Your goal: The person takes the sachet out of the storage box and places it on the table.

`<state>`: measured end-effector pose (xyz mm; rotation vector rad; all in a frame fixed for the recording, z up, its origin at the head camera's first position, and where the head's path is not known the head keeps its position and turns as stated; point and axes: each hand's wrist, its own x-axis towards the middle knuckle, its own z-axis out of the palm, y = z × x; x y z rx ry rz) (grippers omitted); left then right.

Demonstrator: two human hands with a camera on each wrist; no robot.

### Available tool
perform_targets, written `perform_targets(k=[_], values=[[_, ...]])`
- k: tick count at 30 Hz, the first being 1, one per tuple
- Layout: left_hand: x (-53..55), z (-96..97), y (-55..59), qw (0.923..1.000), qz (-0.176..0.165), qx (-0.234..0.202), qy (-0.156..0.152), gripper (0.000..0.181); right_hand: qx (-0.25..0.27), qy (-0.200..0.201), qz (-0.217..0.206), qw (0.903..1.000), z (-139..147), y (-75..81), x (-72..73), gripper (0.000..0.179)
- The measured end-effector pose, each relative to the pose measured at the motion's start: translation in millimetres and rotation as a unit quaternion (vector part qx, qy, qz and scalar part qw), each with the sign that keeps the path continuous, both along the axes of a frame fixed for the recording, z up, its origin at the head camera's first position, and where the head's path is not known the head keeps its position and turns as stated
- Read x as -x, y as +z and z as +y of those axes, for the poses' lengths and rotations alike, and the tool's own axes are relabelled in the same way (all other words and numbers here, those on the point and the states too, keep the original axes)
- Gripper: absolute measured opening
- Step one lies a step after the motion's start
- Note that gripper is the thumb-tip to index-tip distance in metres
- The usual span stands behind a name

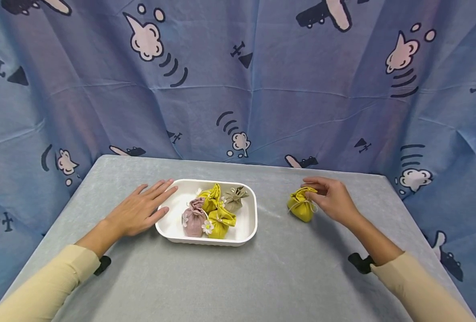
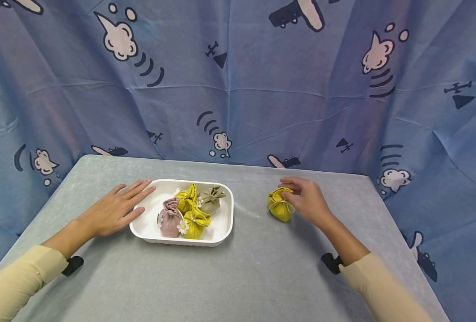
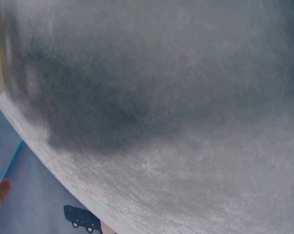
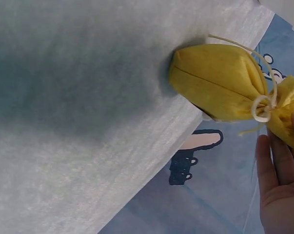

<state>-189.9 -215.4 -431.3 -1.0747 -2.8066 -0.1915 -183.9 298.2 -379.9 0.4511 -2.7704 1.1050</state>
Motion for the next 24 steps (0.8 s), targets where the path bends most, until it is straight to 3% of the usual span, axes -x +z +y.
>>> perform_targets(k=[7,17,24], values=[[0.3,0.2,0.8,0.9999,-0.008,0.012,0.004,0.062,0.001,0.028,-0.033,0.999,-9,10.7,2.3,0.043],[-0.1,0.4,1.4,0.9996,-0.02,0.019,0.009,0.063,0.011,0.067,-0.037,0.997,-37,24.5,6.4,0.05],[-0.5,0.5,1.9,0.9996,-0.022,0.017,0.009,0.063,0.03,0.111,-0.05,0.9921,-58,23.6,11.0,0.055]])
